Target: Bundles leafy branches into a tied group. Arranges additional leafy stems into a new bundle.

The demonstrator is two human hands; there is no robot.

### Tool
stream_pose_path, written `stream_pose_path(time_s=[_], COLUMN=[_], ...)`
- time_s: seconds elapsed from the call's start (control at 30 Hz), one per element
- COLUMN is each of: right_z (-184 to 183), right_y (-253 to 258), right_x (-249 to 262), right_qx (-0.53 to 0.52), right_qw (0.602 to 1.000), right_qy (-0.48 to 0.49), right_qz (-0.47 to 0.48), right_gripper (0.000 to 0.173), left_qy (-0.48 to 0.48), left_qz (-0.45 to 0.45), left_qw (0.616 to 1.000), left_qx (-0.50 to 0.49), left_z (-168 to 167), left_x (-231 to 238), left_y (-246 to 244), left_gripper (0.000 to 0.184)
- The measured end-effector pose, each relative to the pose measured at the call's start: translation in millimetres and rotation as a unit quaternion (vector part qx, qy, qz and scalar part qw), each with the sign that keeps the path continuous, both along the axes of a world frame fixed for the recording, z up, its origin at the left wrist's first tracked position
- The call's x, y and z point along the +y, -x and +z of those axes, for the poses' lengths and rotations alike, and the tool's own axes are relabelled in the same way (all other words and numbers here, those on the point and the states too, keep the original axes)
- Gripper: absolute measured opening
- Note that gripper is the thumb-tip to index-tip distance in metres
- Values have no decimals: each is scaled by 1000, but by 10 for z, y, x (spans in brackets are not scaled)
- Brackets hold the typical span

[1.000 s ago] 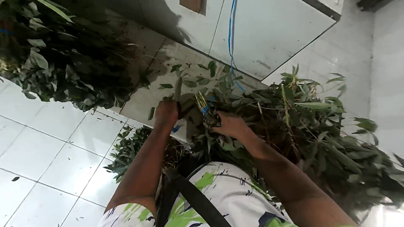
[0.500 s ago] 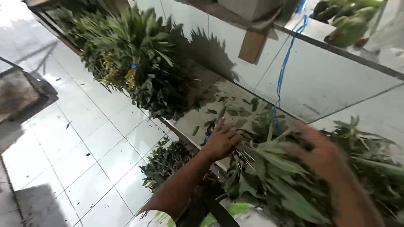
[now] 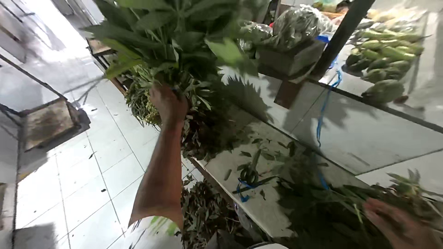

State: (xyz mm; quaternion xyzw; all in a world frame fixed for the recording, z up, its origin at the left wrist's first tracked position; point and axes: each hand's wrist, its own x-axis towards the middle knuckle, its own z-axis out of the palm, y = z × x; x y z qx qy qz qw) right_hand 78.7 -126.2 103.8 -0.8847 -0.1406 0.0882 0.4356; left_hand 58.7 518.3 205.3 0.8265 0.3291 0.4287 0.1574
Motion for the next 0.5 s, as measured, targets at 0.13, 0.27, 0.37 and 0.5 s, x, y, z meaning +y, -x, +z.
stream_pose_path(time_s=[0.13, 0.27, 0.37, 0.5], right_z=[-154, -226, -173, -138], right_y=[5, 20, 35, -19], right_x=[-34, -43, -16, -49], right_qx=[30, 22, 22, 17], right_qw=[999, 999, 997, 999], right_qy=[28, 38, 69, 51], right_qz=[0, 4, -7, -6], right_gripper=[49, 50, 48, 48], left_qy=[5, 37, 41, 11], left_qz=[89, 65, 69, 68], left_qw=[980, 939, 946, 964], left_qx=[179, 335, 313, 257], left_z=[-261, -828, -894, -757], left_x=[700, 961, 992, 881], left_y=[-186, -260, -333, -355], left_gripper=[72, 78, 77, 89])
